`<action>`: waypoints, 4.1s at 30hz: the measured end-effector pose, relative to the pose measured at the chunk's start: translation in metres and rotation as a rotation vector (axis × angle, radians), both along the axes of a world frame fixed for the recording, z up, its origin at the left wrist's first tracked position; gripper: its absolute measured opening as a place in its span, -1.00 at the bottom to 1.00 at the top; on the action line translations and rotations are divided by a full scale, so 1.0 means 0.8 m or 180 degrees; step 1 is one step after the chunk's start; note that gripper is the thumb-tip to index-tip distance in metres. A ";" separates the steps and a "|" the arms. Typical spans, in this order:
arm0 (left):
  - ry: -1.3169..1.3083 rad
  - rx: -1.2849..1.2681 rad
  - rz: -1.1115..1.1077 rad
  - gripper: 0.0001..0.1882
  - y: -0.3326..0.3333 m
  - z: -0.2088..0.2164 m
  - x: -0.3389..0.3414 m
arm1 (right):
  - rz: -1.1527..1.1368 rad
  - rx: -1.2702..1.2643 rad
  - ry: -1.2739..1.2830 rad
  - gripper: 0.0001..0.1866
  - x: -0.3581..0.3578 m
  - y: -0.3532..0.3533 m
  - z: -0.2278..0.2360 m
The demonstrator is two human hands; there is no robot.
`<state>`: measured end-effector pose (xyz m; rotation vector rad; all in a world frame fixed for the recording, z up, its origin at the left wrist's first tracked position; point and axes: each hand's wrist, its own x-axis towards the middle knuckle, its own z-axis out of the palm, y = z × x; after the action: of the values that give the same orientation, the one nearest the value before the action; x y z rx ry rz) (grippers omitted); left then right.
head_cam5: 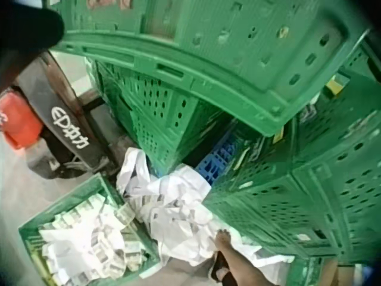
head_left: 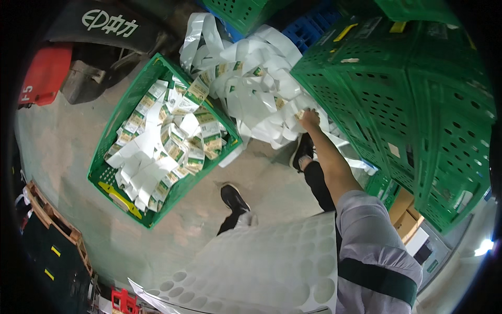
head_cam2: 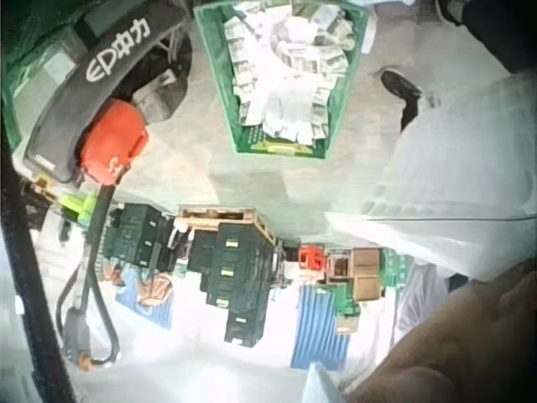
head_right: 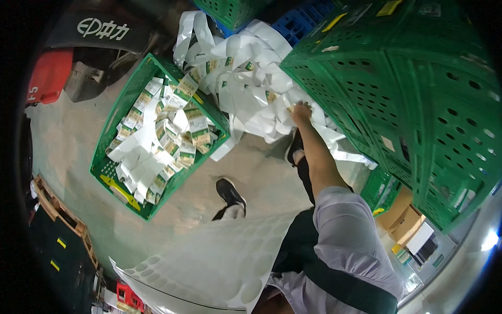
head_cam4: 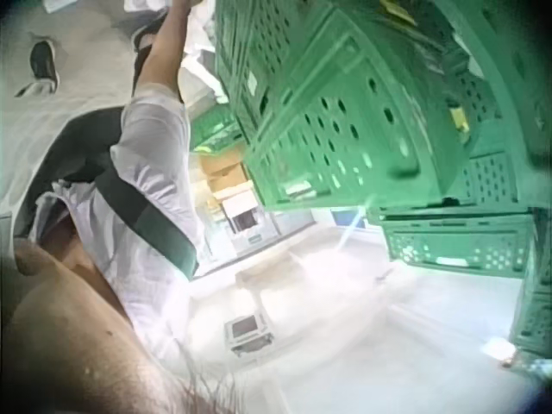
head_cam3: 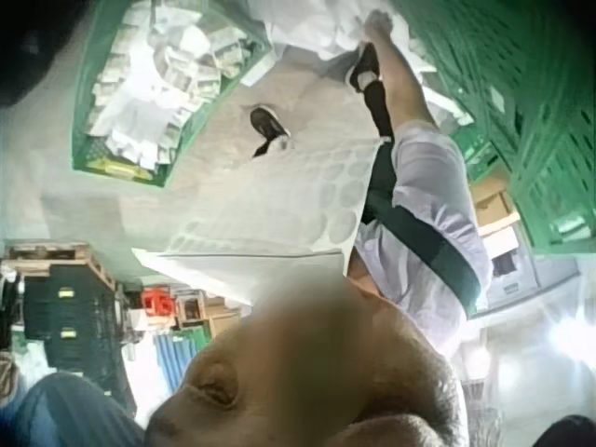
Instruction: The person applies labels to plastic containers of blueberries by hand, peeling individual labels from a sheet and sticking them onto the lids of the containers inside green plastic crates.
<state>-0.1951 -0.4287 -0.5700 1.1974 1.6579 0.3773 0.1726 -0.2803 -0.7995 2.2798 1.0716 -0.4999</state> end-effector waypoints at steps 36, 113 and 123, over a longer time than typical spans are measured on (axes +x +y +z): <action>-0.2752 0.0852 -0.1936 -0.60 0.122 0.697 0.216 | 0.0457 0.4348 0.2495 -0.82 -0.090 -0.186 0.984; -0.1560 0.1071 -0.1868 -0.89 0.300 0.676 0.477 | 0.0260 0.3459 0.3256 -0.70 0.217 -0.022 1.010; -0.1298 -0.0764 -0.2294 -0.84 0.287 0.695 0.446 | -0.0861 0.4271 0.0766 -0.75 0.388 -0.067 0.984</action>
<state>0.1615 -0.1991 -0.0140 1.3353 0.8201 -0.0369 0.4829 -0.3336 -0.0127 3.6257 1.4711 -0.1082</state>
